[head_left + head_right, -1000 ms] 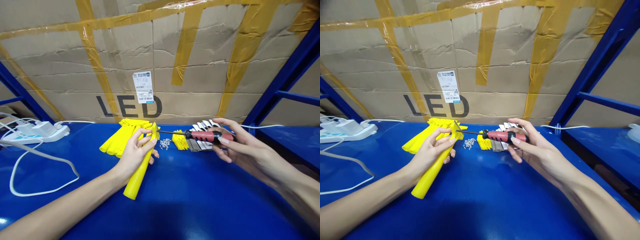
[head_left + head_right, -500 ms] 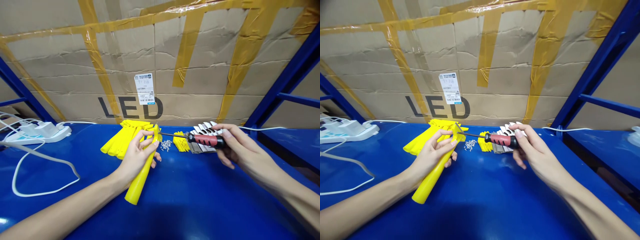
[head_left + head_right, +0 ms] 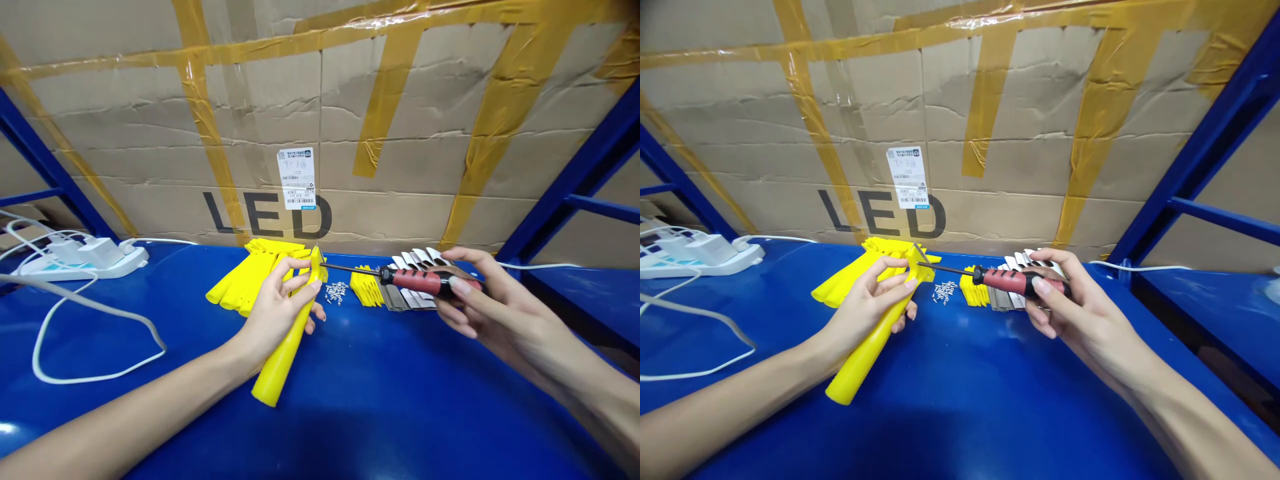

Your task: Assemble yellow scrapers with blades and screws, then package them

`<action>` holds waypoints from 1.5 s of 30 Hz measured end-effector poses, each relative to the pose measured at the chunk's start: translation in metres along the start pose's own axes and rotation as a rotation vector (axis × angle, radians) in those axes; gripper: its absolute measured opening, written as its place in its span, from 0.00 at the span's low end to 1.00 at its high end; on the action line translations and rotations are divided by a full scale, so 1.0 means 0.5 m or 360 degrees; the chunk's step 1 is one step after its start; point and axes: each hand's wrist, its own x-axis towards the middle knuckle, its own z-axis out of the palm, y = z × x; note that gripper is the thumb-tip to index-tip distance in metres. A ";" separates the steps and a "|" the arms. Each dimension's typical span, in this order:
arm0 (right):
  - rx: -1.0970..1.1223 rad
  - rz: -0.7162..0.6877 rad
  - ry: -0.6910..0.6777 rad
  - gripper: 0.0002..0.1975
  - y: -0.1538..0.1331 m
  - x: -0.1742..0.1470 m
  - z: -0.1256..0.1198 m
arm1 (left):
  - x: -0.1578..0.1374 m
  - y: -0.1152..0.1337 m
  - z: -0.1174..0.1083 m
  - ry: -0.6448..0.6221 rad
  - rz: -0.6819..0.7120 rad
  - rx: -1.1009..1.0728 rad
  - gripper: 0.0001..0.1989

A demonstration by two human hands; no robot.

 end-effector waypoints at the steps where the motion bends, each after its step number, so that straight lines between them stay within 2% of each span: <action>1: -0.0110 -0.0006 0.0044 0.15 0.003 0.001 -0.002 | 0.000 -0.002 0.001 -0.0007 -0.0002 0.0000 0.20; 4: -0.0266 0.0049 0.0130 0.15 0.008 0.002 -0.002 | 0.001 -0.009 0.001 -0.0004 -0.0010 -0.0001 0.20; 6: -0.0106 0.0093 0.0069 0.18 0.006 0.000 0.003 | 0.003 -0.012 -0.002 0.0023 0.0000 -0.0013 0.21; 8: 0.0002 0.0043 0.0008 0.21 0.005 -0.002 0.009 | 0.005 -0.014 -0.004 0.0039 0.0024 -0.0028 0.21; 11: -0.0255 -0.0028 0.0088 0.16 0.007 -0.001 0.015 | 0.008 -0.011 -0.005 0.0029 0.0052 -0.0024 0.20; 14: -0.0334 0.0083 0.0170 0.17 -0.001 0.015 0.015 | 0.009 -0.004 -0.004 0.0047 0.0032 -0.0021 0.18; 17: -0.0028 0.0194 -0.0059 0.16 -0.031 0.045 0.014 | 0.010 0.002 -0.006 0.0116 0.0006 -0.0063 0.17; 19: -0.0062 0.0184 -0.0154 0.16 -0.049 0.067 0.015 | 0.009 0.003 -0.010 0.0132 0.0011 -0.0093 0.17; 21: -0.0208 0.0093 -0.0036 0.12 -0.056 0.081 0.021 | 0.009 0.003 -0.014 0.0119 0.0018 -0.0093 0.17; 23: -0.0337 0.0015 0.0184 0.14 -0.048 0.082 0.028 | 0.010 0.004 -0.018 0.0121 0.0017 -0.0082 0.18; 24: -0.0318 0.0014 0.0208 0.14 -0.040 0.079 0.031 | 0.011 0.004 -0.019 0.0130 0.0023 -0.0078 0.18; 26: -0.0045 0.0067 0.0053 0.14 -0.021 0.069 0.032 | 0.012 0.004 -0.021 0.0134 0.0036 -0.0069 0.18; 28: 0.0091 0.0041 -0.0072 0.18 -0.003 0.059 0.027 | 0.013 0.003 -0.019 0.0113 0.0034 -0.0047 0.18; 31: -0.0184 -0.0110 0.0125 0.15 0.015 0.054 0.013 | 0.010 0.000 -0.012 0.0066 0.0017 -0.0002 0.19; 33: -0.0256 -0.0080 0.0191 0.16 0.019 0.056 0.006 | 0.007 0.001 -0.006 0.0055 0.0037 0.0022 0.19; 36: 0.0011 0.0016 -0.0044 0.19 0.016 0.055 0.002 | 0.002 0.009 -0.001 0.0065 0.0089 0.0068 0.19; 38: 0.0078 -0.0033 -0.0140 0.21 0.014 0.053 0.003 | -0.001 0.015 -0.001 0.0058 0.0122 0.0110 0.20; 40: -0.0044 -0.0081 -0.0068 0.17 0.014 0.051 0.006 | -0.002 0.018 -0.003 0.0043 0.0143 0.0148 0.21; 42: -0.0160 -0.0053 0.0026 0.17 0.015 0.049 0.010 | -0.002 0.017 -0.006 0.0035 0.0152 0.0177 0.21; 45: -0.0024 0.0026 -0.0074 0.17 0.016 0.049 0.012 | 0.000 0.014 -0.009 0.0045 0.0190 0.0221 0.20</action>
